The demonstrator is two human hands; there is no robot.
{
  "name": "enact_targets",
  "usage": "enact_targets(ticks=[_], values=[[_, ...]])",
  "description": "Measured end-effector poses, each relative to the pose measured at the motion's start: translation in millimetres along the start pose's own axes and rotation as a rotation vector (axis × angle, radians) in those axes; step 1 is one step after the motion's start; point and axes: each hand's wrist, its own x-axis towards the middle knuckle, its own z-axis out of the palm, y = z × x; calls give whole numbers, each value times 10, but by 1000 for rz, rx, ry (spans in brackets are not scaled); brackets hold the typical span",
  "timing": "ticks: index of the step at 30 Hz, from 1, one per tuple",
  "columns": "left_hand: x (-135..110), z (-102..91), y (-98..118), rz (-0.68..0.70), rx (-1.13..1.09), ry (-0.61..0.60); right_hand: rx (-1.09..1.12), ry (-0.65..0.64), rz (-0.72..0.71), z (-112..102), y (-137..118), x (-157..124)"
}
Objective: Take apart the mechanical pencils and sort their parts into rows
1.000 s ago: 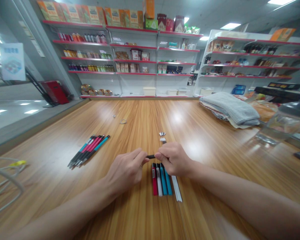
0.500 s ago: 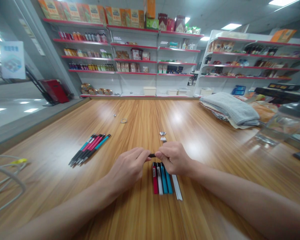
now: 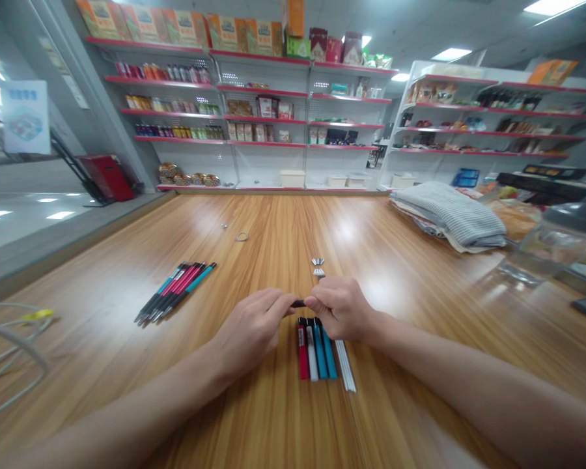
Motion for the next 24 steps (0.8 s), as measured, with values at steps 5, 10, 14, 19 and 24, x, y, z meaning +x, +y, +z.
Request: enact_targets(ticks=[5,10,14,19,24], values=[[-11,78,-11,-18,-33,54,-24,0,-6,-5,26,4],[-10,46,5,-89,-108,65,-41,-3,22,2,43,-6],[-3,6,1,-58,-42,43,-44,-5,22,7,44,-8],[-11,54,-17,-28,-45,29,-46,-19,23,6,57,-6],[-23,65,-11,-124,-50,-19,-44,-31,15,7,56,-14]])
